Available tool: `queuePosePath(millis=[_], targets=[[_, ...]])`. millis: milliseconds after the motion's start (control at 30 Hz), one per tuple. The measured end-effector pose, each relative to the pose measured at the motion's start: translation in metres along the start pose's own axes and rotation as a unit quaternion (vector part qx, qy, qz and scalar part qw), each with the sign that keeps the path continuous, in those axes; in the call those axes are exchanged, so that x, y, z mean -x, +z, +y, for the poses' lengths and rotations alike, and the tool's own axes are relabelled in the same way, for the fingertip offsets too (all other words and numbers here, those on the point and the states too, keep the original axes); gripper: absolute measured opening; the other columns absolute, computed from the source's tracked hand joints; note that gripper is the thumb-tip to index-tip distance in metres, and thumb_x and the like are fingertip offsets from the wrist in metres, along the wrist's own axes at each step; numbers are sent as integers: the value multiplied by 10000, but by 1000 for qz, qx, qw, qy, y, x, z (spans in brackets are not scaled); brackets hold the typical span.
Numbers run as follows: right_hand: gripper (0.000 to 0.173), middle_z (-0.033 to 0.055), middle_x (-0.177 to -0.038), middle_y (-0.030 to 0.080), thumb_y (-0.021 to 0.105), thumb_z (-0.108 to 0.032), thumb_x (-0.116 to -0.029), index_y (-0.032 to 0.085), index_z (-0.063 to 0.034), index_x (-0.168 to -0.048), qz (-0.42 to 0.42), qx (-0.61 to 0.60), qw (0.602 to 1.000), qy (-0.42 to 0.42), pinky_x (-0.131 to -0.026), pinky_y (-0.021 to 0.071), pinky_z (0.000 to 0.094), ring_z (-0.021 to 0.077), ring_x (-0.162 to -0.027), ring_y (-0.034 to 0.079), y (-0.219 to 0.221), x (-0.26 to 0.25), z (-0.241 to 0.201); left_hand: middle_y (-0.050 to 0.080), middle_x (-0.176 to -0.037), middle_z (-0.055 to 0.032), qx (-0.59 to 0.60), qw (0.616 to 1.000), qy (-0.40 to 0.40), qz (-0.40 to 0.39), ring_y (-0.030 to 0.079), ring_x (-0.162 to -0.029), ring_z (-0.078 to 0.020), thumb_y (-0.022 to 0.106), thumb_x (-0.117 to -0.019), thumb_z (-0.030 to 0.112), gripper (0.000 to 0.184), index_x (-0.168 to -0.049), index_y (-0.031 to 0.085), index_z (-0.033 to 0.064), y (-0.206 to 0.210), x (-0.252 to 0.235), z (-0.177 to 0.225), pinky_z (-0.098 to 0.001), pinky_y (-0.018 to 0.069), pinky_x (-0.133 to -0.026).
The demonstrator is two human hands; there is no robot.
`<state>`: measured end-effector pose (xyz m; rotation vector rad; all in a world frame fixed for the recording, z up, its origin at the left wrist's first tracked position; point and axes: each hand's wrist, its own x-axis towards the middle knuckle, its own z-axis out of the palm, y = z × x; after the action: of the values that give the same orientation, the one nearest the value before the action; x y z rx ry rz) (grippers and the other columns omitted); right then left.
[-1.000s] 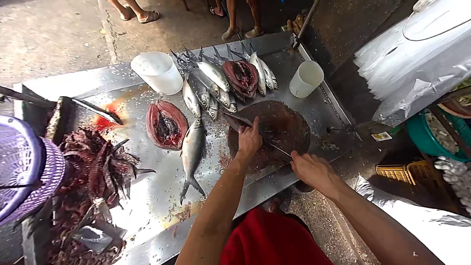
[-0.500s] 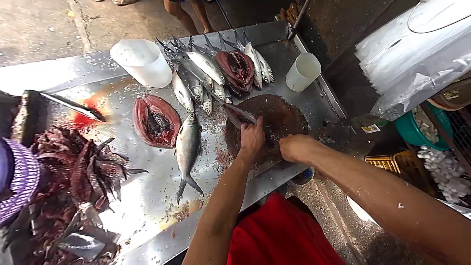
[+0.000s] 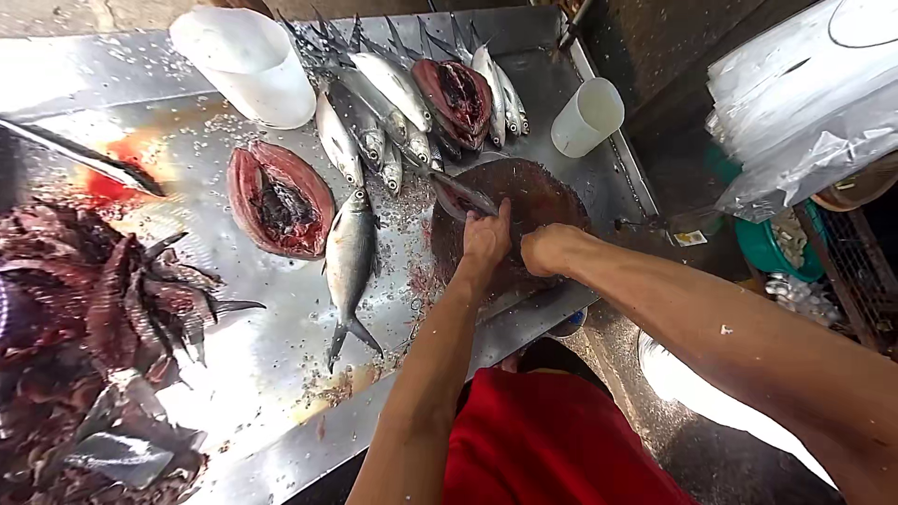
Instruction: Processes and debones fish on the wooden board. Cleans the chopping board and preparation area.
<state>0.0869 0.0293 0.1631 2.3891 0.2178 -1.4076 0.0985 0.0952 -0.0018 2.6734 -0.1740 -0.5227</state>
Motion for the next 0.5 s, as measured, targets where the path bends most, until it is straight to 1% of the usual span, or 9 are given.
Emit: queuePosePath(millis=[33, 67, 100, 133, 233, 300, 367, 433, 500], targets=[[224, 202, -1163, 688, 542, -131, -1021, 687, -12, -1143, 15, -28, 999, 2, -873, 531, 596, 373, -1100, 667, 12, -6, 6, 734, -954, -182, -6, 1000, 5, -4, 709, -939, -361, 509, -980, 151, 676, -1616, 281, 172, -1, -2, 1, -574, 339, -1130], [219, 200, -1150, 687, 525, -148, -1030, 681, -24, -1120, 28, -46, 999, 2, -856, 539, 594, 373, -1084, 673, 25, -13, 13, 734, -963, -181, -8, 1000, 7, -9, 709, -944, -359, 519, -973, 149, 691, -1618, 273, 176, 0, -1, 3, -577, 335, -1133], [222, 197, -1135, 685, 510, -170, -1033, 671, -33, -1100, 41, -53, 998, 1, -835, 544, 597, 374, -1061, 680, 35, -18, 21, 735, -977, -179, -14, 1000, 8, -14, 710, -957, -354, 523, -971, 152, 709, -1627, 253, 184, -1, -1, 3, -576, 332, -1139], [244, 199, -1144, 681, 491, -194, -1045, 663, -33, -1109, 47, -47, 998, 2, -835, 544, 602, 379, -1064, 681, 39, -21, 27, 734, -985, -178, -17, 1000, 8, -16, 709, -965, -350, 526, -969, 156, 725, -1632, 235, 189, -4, -3, 3, -575, 329, -1141], [283, 218, -1192, 673, 471, -209, -1060, 641, -16, -1180, 70, -17, 997, 10, -859, 536, 633, 417, -1132, 660, 54, -26, 38, 731, -1014, -188, -11, 1000, 4, -22, 704, -986, -358, 529, -970, 165, 741, -1639, 210, 188, -5, -4, 5, -585, 322, -1144], [312, 247, -1208, 657, 433, -193, -1067, 589, 3, -1255, 84, -18, 996, -3, -861, 539, 636, 443, -1138, 654, 75, -31, 43, 731, -1026, -187, -5, 1000, -5, -22, 703, -997, -357, 535, -970, 175, 758, -1644, 189, 183, 2, -2, 4, -582, 299, -1164], [364, 270, -1249, 636, 380, -214, -1080, 540, 14, -1314, 79, -30, 996, -4, -900, 529, 642, 458, -1177, 638, 82, -37, 51, 735, -1017, -180, -2, 1000, -6, -12, 706, -991, -348, 532, -971, 183, 773, -1651, 166, 195, 1, -8, 2, -581, 270, -1185], [374, 270, -1245, 639, 364, -232, -1087, 528, 9, -1322, 80, -36, 996, -5, -906, 527, 642, 459, -1182, 637, 89, -43, 58, 740, -1001, -171, 2, 1000, -9, -11, 712, -974, -338, 536, -970, 198, 785, -1654, 153, 204, 2, -7, 2, -582, 249, -1197], [385, 274, -1211, 650, 346, -247, -1091, 520, 1, -1328, 100, -51, 994, -19, -888, 530, 649, 467, -1155, 648, 106, -53, 68, 737, -1024, -186, 3, 1000, -14, -16, 710, -996, -347, 544, -974, 207, 799, -1658, 131, 194, 4, -6, 3, -591, 238, -1201]])
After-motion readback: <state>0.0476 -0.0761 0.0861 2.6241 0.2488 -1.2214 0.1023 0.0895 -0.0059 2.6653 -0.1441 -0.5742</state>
